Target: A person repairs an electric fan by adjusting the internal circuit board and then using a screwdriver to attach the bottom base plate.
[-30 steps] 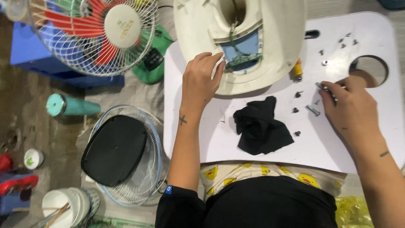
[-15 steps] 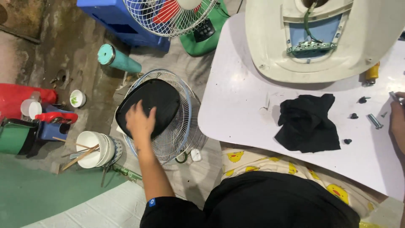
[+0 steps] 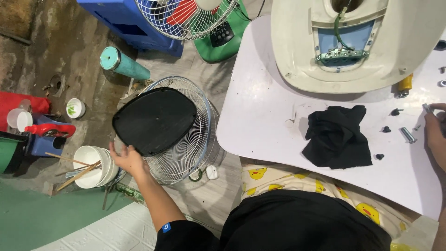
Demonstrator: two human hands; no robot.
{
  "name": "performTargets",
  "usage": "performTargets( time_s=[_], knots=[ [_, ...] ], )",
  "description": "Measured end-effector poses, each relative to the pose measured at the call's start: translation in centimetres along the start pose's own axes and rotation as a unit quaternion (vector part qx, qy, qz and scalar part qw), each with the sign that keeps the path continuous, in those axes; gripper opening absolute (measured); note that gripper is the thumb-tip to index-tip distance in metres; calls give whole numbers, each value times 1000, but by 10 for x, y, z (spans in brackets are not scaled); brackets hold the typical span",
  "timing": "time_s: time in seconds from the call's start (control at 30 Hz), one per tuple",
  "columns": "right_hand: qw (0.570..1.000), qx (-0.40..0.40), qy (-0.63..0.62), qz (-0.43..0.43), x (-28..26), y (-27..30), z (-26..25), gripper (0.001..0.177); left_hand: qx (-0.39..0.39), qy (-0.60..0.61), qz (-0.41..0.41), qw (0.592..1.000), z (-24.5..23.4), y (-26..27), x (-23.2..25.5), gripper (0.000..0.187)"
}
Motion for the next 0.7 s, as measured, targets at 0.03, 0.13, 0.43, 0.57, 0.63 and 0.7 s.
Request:
performTargets(
  time_s=[0.03, 0.13, 0.43, 0.57, 0.63, 0.7],
  knots=[
    [1000, -15, 4, -9, -4, 0, -1, 20, 24, 25, -16, 999, -1, 9, 15, 67],
    [1000, -18, 25, 2, -57, -5, -21, 27, -14, 78, 147, 986, -2, 8, 51, 63],
    [975, 20, 204, -82, -140, -31, -68, 22, -80, 32, 455, 886, -17, 81, 223, 51],
    [989, 74, 106, -78, -166, -30, -92, 17, -116, 64, 429, 894, -9, 108, 248, 32],
    [984, 88, 91, -121, -185, -28, -99, 24, -157, 135, 370, 906, -3, 107, 245, 36],
    [984, 93, 70, -134, -207, -25, -103, 22, -172, 132, 346, 913, 10, 120, 244, 38]
  ],
)
Point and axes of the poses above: each hand's wrist, its own y-axis away from the middle knuckle, its own z-axis out of the palm, x = y × z, the point moved 8 cm from there along -y, towards the middle knuckle, and after that the axes turned 7 degrees about x, right-handed, at the moved point
